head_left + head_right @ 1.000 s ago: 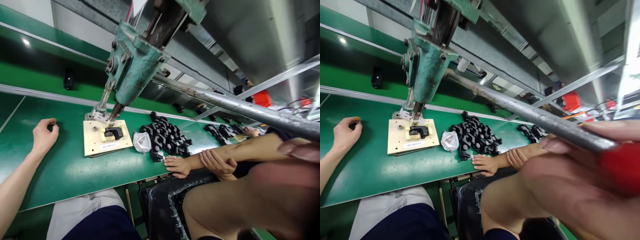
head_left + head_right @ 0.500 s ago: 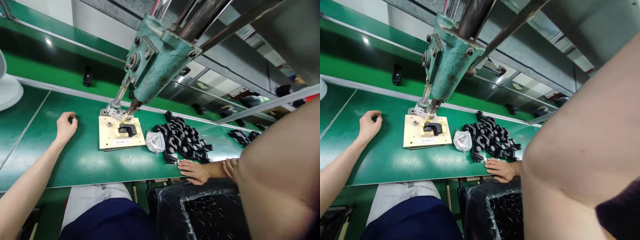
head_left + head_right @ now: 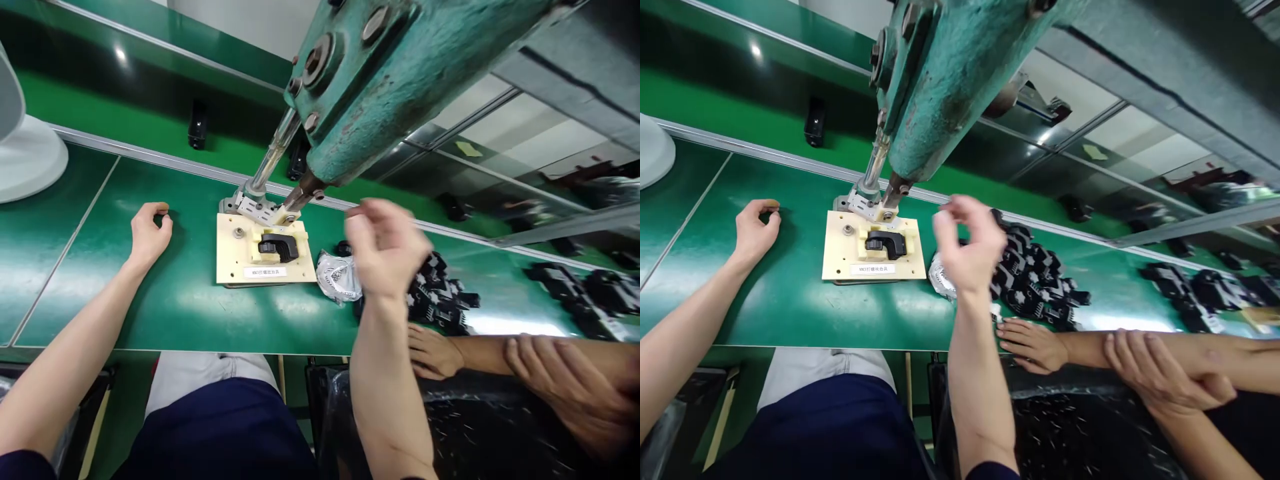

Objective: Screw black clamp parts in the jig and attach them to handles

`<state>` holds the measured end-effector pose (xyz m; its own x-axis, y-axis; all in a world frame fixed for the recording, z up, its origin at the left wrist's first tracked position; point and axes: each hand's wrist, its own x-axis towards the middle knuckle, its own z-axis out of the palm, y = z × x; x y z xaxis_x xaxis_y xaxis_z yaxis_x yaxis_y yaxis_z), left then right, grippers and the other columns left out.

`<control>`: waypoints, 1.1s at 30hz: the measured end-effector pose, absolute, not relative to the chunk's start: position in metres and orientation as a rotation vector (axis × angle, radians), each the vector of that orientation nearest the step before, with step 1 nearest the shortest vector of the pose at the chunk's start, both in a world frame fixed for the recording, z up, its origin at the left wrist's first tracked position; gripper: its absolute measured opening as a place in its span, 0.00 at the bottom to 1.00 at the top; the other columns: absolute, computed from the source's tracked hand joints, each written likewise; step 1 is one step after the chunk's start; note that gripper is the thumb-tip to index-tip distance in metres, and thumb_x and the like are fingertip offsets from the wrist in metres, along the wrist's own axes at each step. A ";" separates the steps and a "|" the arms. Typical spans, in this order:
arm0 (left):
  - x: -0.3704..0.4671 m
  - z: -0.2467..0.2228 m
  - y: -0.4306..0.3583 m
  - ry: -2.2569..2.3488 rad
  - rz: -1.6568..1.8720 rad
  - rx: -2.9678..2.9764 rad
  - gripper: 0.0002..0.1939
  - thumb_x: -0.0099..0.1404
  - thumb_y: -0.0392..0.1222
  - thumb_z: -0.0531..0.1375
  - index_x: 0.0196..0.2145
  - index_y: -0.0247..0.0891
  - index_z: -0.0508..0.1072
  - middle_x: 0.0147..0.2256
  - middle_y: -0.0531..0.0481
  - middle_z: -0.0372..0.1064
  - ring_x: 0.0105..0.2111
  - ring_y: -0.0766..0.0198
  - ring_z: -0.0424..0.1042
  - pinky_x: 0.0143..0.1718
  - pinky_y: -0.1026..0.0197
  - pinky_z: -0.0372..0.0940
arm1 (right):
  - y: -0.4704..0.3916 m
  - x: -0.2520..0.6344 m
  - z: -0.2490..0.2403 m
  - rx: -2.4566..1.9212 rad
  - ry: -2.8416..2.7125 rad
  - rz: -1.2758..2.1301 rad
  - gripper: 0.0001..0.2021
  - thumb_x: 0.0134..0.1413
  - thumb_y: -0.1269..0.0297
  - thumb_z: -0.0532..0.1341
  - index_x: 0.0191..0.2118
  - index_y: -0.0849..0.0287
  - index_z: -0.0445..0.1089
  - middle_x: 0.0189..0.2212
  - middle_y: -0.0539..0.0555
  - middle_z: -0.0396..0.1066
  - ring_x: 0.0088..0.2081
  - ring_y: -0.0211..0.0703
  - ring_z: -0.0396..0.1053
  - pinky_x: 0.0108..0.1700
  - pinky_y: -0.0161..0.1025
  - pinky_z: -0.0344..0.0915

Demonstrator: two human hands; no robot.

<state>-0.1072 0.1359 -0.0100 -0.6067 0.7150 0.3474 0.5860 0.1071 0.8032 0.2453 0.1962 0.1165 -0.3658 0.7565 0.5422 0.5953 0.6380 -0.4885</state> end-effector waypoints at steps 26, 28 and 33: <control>0.012 0.059 0.058 1.507 1.654 1.405 0.11 0.64 0.29 0.56 0.41 0.39 0.74 0.37 0.49 0.74 0.36 0.66 0.75 0.38 0.65 0.71 | 0.198 0.242 0.088 -0.597 -2.307 0.134 0.26 0.49 0.64 0.69 0.54 0.61 0.66 0.46 0.62 0.72 0.48 0.51 0.73 0.50 0.47 0.74; 0.026 0.067 0.056 1.379 1.551 1.253 0.11 0.65 0.31 0.56 0.41 0.40 0.74 0.38 0.50 0.75 0.37 0.67 0.76 0.40 0.66 0.72 | 0.190 0.247 0.079 -0.526 -2.248 -0.051 0.28 0.48 0.67 0.70 0.56 0.61 0.64 0.45 0.62 0.73 0.47 0.52 0.73 0.49 0.48 0.75; 0.048 0.077 0.065 1.226 1.403 0.917 0.09 0.65 0.36 0.59 0.42 0.40 0.75 0.42 0.48 0.76 0.43 0.62 0.76 0.47 0.62 0.71 | 0.167 0.256 0.065 -0.406 -2.111 -0.382 0.28 0.46 0.70 0.71 0.54 0.61 0.65 0.40 0.58 0.73 0.44 0.50 0.75 0.42 0.45 0.79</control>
